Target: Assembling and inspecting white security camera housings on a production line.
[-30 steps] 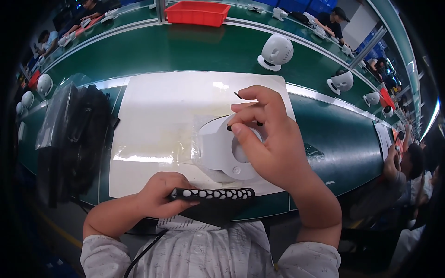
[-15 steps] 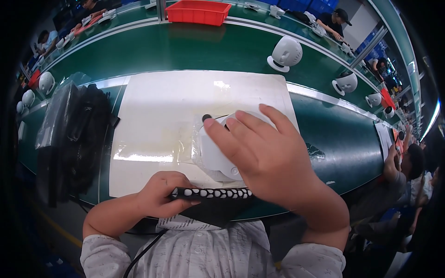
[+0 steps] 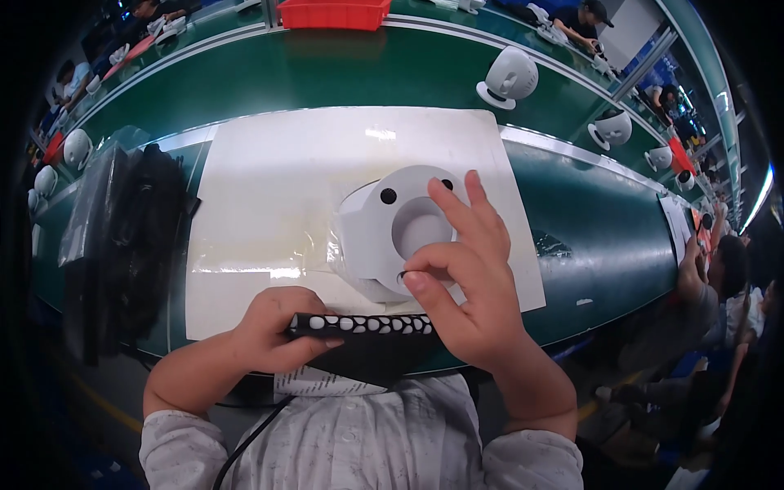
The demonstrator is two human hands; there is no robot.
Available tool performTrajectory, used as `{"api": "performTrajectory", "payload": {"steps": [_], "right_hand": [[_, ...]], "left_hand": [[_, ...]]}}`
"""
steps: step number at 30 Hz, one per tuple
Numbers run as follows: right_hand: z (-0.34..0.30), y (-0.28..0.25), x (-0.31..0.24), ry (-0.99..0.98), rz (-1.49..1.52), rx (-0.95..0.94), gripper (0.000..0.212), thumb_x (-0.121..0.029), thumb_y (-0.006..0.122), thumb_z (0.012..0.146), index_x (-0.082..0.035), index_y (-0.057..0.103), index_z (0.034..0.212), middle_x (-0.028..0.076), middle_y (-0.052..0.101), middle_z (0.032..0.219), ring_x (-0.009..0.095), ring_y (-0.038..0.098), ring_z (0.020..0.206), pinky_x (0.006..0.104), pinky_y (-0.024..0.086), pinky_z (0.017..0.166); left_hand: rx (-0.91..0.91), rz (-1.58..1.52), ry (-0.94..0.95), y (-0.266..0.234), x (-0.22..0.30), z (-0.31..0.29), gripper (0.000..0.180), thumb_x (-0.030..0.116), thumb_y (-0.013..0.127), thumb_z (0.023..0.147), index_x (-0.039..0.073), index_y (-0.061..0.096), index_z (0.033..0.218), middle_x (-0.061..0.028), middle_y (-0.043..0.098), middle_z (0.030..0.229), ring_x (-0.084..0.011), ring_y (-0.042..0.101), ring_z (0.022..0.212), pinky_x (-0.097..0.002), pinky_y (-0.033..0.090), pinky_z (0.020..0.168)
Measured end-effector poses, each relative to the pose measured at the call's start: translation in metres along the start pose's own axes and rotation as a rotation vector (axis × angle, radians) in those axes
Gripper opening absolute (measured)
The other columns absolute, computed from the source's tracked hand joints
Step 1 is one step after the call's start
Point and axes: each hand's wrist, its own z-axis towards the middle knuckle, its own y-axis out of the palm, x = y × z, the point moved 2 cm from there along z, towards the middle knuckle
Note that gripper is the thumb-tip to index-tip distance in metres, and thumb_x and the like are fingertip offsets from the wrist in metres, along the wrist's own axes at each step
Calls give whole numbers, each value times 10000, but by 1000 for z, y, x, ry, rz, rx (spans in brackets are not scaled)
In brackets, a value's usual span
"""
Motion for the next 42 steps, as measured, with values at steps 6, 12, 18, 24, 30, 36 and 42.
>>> {"api": "performTrajectory", "payload": {"steps": [6,12,18,24,30,36,42], "right_hand": [[-1,-7,-11,-44,-244,-95,42,-103,585,713,-73,582,742,155,436,1208,350,281,1207,413,193,959],[-15,-2,-6,-370,-627,5,112,-208,640,690,-119,612,752,35,559,1047,262,447,1078,411,227,937],[-20,-2,-1,-569,-778,94,124,-215,627,703,-122,620,783,-17,591,955,195,510,967,394,262,913],[-15,-3,-8,-422,-721,25,155,-202,633,685,-120,619,815,14,565,997,227,492,993,403,284,896],[-8,-7,-1,-281,-352,-107,169,-140,645,655,-95,598,811,61,515,1063,274,436,1069,412,285,892],[7,-10,2,-93,-154,-314,60,-37,596,685,-46,546,718,129,393,1188,336,208,1235,317,438,753],[8,-11,5,-41,-68,-351,55,-84,570,718,-66,524,694,113,351,1250,338,159,1256,419,209,947]], "left_hand": [[8,-25,-69,1,1,1,152,48,666,632,32,539,714,-74,524,587,-193,518,503,-258,383,470],[7,-143,-248,1,0,-4,138,113,629,716,8,562,774,-78,537,605,-145,512,519,-239,400,496],[32,-265,-334,3,-1,-4,146,123,625,725,3,557,772,-57,540,612,-110,501,538,-231,395,501],[20,-170,-305,-2,2,-3,143,123,626,726,4,558,770,-54,535,609,-111,497,540,-229,391,503],[25,-176,-272,0,3,-2,145,117,633,720,4,561,774,-54,539,614,-105,494,537,-228,390,499],[16,-199,-303,1,-2,-5,146,119,634,720,5,563,777,-53,538,609,-100,492,535,-227,391,498],[28,-178,-266,0,-2,-3,141,114,634,718,7,564,778,-59,535,605,-111,495,531,-229,391,496]]}}
